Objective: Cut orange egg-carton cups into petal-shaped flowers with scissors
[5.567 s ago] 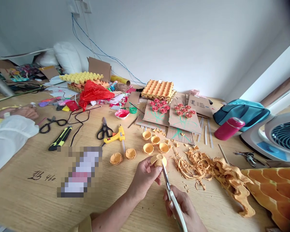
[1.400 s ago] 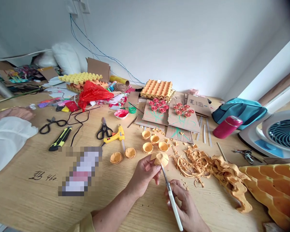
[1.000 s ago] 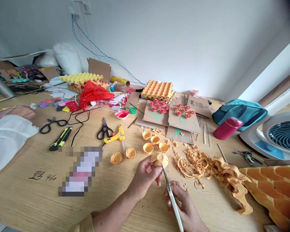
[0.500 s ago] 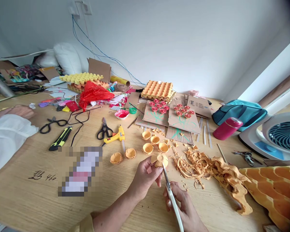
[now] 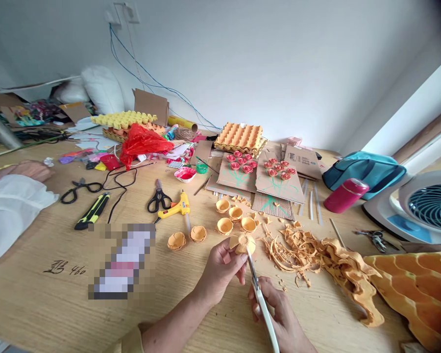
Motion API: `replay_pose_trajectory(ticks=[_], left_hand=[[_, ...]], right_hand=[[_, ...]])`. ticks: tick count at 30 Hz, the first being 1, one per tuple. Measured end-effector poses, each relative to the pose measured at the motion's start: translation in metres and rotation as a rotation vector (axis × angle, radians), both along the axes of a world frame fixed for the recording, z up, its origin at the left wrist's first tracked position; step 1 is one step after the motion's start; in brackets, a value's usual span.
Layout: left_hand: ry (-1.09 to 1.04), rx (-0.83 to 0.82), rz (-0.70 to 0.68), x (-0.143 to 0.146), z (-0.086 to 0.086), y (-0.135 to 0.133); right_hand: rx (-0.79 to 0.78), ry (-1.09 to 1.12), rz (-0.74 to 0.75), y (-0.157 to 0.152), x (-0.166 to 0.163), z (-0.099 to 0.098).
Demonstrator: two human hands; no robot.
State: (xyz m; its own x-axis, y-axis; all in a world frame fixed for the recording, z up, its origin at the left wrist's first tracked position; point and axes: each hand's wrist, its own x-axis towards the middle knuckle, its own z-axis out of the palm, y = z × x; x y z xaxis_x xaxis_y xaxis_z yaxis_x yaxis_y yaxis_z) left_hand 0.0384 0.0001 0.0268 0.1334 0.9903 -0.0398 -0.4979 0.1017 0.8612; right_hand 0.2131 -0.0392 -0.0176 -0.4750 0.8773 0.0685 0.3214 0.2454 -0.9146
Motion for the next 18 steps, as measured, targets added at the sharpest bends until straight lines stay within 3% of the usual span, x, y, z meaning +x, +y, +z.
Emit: replay_pose_trajectory(ticks=[18], left_hand=[[-0.017, -0.06, -0.011, 0.0, -0.0008, -0.0006]], right_hand=[[0.053, 0.024, -0.001, -0.0007, 0.0005, -0.0054]])
